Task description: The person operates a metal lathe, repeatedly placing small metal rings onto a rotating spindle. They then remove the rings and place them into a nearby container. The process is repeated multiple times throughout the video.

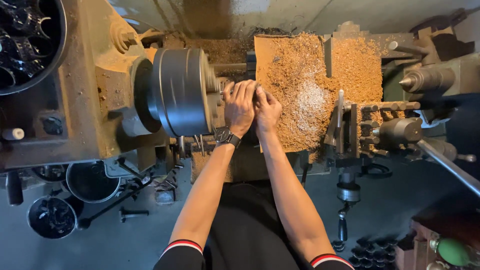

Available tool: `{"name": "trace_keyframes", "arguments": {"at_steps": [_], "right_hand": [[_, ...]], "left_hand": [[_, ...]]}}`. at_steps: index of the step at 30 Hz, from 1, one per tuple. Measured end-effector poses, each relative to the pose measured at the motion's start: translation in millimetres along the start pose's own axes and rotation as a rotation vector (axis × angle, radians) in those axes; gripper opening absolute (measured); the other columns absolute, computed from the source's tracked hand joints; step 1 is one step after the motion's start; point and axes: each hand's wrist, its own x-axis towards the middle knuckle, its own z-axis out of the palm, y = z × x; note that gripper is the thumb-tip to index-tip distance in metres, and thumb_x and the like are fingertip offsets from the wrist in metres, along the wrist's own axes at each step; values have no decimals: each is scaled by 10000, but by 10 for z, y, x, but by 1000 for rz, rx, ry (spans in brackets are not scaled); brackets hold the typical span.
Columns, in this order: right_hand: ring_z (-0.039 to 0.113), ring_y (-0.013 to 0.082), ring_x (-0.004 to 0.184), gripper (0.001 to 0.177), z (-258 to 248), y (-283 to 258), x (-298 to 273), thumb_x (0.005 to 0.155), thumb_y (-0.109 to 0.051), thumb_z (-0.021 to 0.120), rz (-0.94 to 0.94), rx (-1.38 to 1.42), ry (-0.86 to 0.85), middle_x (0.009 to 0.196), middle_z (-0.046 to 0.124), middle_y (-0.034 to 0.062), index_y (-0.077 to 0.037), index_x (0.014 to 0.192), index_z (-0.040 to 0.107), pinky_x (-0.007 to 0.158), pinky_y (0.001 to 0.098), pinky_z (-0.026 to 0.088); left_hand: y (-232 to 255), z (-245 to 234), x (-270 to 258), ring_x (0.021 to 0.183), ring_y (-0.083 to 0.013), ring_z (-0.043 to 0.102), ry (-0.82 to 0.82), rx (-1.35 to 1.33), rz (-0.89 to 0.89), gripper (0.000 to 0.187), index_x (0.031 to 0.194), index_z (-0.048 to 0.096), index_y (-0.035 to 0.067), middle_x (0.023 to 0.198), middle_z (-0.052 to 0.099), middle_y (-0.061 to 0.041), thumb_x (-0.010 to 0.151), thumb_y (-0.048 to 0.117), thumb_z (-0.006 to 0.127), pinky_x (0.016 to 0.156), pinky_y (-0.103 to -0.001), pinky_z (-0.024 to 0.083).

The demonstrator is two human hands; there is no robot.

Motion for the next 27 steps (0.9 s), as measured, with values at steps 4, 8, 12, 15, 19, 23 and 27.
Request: {"name": "trace_keyframes", "arguments": {"at_steps": [4, 8, 12, 15, 19, 23, 27], "right_hand": [[574, 119, 759, 381, 39, 3, -20, 1027, -259, 733, 11, -174, 110, 908, 692, 78, 119, 1072, 738, 653, 254, 467], [632, 104, 811, 385, 52, -59, -68, 969, -280, 737, -26, -28, 20, 951, 721, 56, 82, 1098, 711, 713, 240, 524], [606, 102, 801, 416, 86, -126, -79, 953, -291, 757, -32, -52, -4, 954, 709, 58, 80, 1136, 713, 692, 241, 496], [602, 116, 785, 426, 159, -97, -90, 992, -294, 745, -10, -190, 118, 930, 710, 92, 121, 1081, 716, 683, 260, 504], [627, 121, 799, 420, 102, -27, -112, 988, -302, 740, -30, -157, 130, 935, 713, 99, 111, 1052, 695, 712, 264, 532], [648, 118, 838, 412, 109, -91, -98, 944, -307, 748, -39, 12, -5, 980, 716, 78, 71, 1095, 685, 751, 255, 540], [640, 130, 797, 435, 112, 23, -46, 960, -308, 748, -8, -85, 110, 931, 727, 95, 115, 1058, 709, 718, 262, 536]], "left_hand": [[-35, 103, -51, 1195, -206, 623, 8, -47, -12, 263, 1287, 630, 76, 1222, 676, -61, 1045, 131, 541, 1127, -439, 352], [-3, 53, -15, 1177, -222, 627, 3, -13, -17, 267, 1255, 633, 72, 1186, 675, -67, 1006, 135, 556, 1115, -449, 355], [-6, 24, -3, 1178, -239, 623, -19, 9, -3, 279, 1268, 625, 53, 1195, 671, -87, 1002, 117, 565, 1115, -459, 361], [-90, 186, -76, 1207, -223, 620, 35, 8, 29, 302, 1347, 609, 40, 1259, 663, -92, 1061, 101, 534, 1126, -444, 363], [-43, 111, -53, 1192, -233, 627, 8, -26, -19, 246, 1275, 623, 75, 1219, 671, -74, 1055, 155, 548, 1122, -445, 373], [-3, 39, -6, 1188, -238, 625, -23, -32, -22, 269, 1268, 628, 76, 1208, 668, -76, 1029, 154, 533, 1109, -449, 365], [-41, 52, -36, 1214, -238, 613, -12, -10, 21, 305, 1324, 605, 44, 1259, 656, -96, 1045, 142, 528, 1123, -451, 357]]}}
